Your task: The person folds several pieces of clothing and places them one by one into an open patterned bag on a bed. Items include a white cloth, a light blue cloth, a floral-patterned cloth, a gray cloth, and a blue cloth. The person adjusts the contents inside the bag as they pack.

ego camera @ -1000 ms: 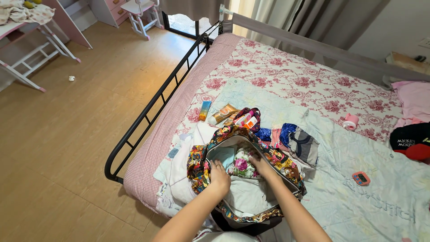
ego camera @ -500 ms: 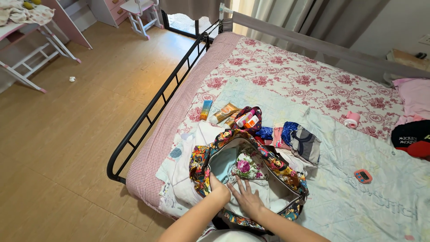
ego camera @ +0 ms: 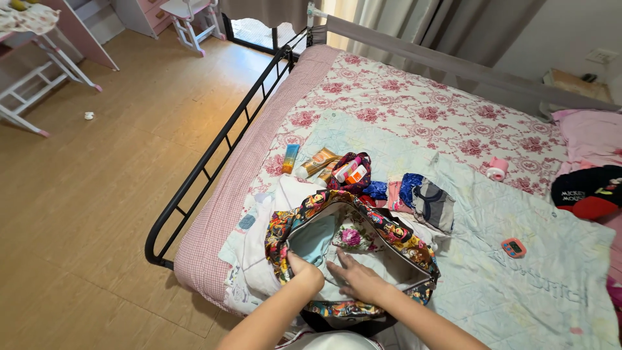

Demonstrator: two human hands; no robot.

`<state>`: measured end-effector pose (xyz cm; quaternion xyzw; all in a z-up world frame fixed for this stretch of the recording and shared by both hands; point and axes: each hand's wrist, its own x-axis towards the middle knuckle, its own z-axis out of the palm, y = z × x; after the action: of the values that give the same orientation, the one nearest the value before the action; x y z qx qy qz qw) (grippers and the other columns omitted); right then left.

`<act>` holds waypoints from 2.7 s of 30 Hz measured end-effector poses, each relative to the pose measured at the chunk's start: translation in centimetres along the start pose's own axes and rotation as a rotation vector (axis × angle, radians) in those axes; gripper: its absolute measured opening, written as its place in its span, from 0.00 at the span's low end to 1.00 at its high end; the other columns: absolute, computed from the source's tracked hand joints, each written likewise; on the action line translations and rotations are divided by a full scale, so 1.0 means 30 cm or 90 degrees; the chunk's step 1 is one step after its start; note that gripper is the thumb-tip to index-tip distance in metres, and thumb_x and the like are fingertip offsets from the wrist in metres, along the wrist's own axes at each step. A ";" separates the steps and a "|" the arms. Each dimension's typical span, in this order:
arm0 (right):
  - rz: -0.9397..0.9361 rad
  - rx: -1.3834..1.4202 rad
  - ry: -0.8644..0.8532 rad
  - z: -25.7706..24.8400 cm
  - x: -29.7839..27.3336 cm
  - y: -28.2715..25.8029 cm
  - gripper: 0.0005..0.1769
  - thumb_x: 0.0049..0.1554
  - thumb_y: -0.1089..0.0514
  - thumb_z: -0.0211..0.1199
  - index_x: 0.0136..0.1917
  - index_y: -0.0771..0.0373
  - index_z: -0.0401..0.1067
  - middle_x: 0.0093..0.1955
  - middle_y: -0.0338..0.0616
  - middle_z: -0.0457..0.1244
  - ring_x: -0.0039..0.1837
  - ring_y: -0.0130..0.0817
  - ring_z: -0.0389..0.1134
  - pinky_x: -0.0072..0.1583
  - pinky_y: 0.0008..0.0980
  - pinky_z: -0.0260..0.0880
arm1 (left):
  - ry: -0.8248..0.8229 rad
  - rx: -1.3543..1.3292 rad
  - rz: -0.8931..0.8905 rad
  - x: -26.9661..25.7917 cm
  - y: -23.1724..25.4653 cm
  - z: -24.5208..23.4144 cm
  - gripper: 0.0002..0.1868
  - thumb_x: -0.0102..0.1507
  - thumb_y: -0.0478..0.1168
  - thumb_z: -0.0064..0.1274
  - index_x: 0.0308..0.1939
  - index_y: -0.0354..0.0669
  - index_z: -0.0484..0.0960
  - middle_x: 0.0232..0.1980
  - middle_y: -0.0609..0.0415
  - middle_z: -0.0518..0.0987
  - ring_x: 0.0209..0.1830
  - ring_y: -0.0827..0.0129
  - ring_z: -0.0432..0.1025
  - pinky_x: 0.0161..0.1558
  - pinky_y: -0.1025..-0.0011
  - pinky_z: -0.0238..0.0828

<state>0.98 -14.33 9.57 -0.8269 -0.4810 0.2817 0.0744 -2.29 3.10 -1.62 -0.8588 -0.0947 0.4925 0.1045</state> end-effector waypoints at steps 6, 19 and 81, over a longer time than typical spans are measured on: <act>0.178 -0.008 0.197 -0.082 -0.020 0.111 0.37 0.59 0.54 0.61 0.79 0.43 0.56 0.72 0.62 0.59 0.68 0.57 0.66 0.68 0.47 0.68 | -0.036 -0.024 -0.072 -0.052 0.007 -0.077 0.40 0.70 0.57 0.45 0.80 0.40 0.58 0.84 0.39 0.48 0.83 0.37 0.38 0.74 0.37 0.28; 0.260 0.031 0.134 -0.031 0.152 0.183 0.44 0.57 0.35 0.61 0.81 0.28 0.42 0.73 0.63 0.55 0.64 0.60 0.67 0.64 0.49 0.69 | 0.326 -0.057 0.062 -0.090 -0.036 -0.153 0.27 0.69 0.50 0.48 0.71 0.47 0.74 0.75 0.46 0.70 0.76 0.50 0.60 0.67 0.36 0.54; 0.429 0.132 0.200 -0.248 0.042 0.383 0.25 0.49 0.47 0.75 0.57 0.62 0.78 0.54 0.56 0.70 0.57 0.50 0.72 0.61 0.43 0.71 | 0.644 -0.350 0.204 -0.264 -0.279 -0.216 0.12 0.58 0.30 0.57 0.46 0.43 0.79 0.49 0.47 0.80 0.52 0.53 0.77 0.51 0.57 0.74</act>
<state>14.11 -18.21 10.73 -0.9599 -0.1338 0.2073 0.1335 -1.10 8.46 10.40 -0.9859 -0.0260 -0.0108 -0.1651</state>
